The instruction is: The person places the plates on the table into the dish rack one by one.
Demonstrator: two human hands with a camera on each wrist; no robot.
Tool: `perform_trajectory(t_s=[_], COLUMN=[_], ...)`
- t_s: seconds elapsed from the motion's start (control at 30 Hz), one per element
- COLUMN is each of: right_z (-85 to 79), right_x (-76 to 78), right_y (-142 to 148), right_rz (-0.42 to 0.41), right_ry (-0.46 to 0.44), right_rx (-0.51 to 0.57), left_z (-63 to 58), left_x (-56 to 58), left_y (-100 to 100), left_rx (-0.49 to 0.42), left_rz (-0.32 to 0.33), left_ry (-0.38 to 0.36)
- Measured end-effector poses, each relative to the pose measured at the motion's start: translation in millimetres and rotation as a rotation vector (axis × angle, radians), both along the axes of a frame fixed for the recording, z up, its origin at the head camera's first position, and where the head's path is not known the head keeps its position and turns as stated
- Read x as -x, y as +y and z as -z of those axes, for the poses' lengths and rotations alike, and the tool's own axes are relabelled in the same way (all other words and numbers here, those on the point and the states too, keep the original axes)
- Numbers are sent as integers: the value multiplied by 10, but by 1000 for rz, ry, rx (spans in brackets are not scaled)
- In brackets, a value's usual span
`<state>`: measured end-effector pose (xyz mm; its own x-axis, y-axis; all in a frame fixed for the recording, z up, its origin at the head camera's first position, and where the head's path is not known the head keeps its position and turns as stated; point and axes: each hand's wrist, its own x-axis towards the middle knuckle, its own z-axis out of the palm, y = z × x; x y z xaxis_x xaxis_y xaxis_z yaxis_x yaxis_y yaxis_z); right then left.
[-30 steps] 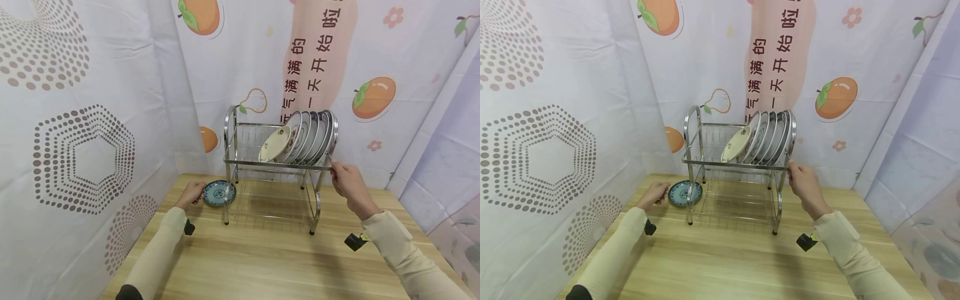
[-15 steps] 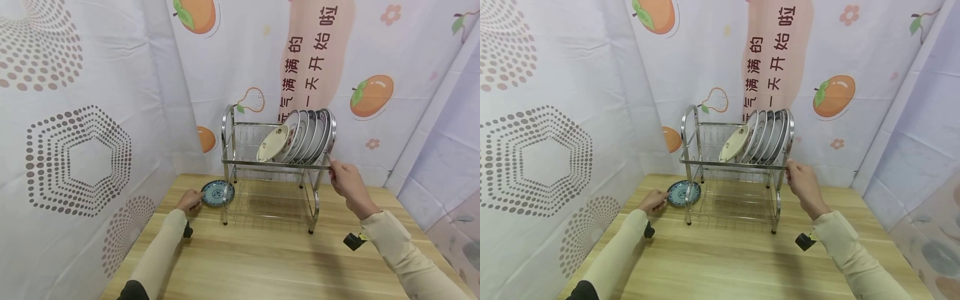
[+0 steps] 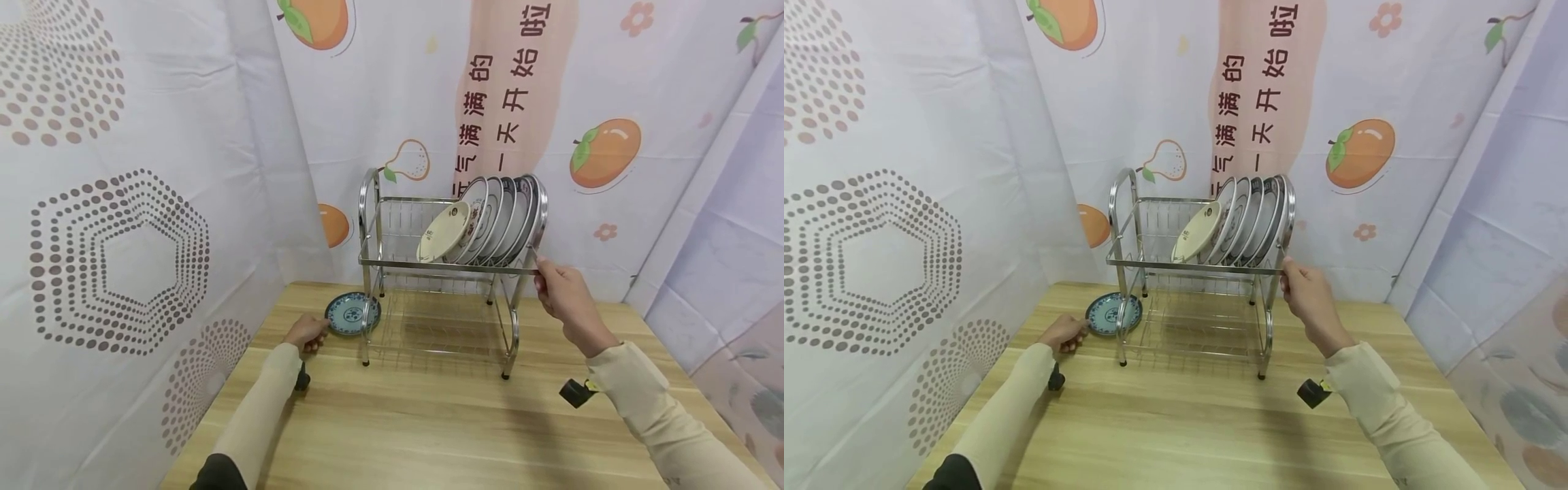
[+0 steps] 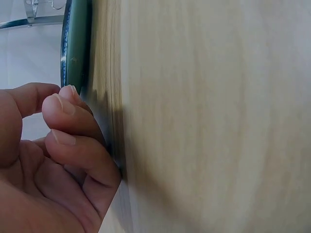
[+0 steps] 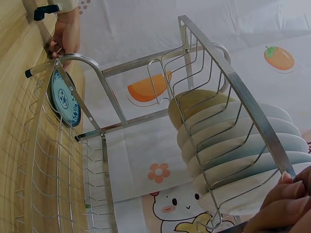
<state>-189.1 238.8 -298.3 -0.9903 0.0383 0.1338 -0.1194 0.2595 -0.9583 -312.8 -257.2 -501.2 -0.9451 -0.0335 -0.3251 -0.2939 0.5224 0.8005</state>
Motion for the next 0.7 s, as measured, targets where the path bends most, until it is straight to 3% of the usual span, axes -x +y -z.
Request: perform_trajectory(t_s=[0.33, 0.7], right_z=[10, 15], right_x=[7, 17], right_y=[8, 22], right_rz=[-6, 13], right_ry=[-1, -8], right_rx=[17, 7], left_z=[44, 17], left_x=[94, 69], left_y=[29, 102], left_rx=[20, 36], left_rz=[-3, 2], left_ry=[-14, 2])
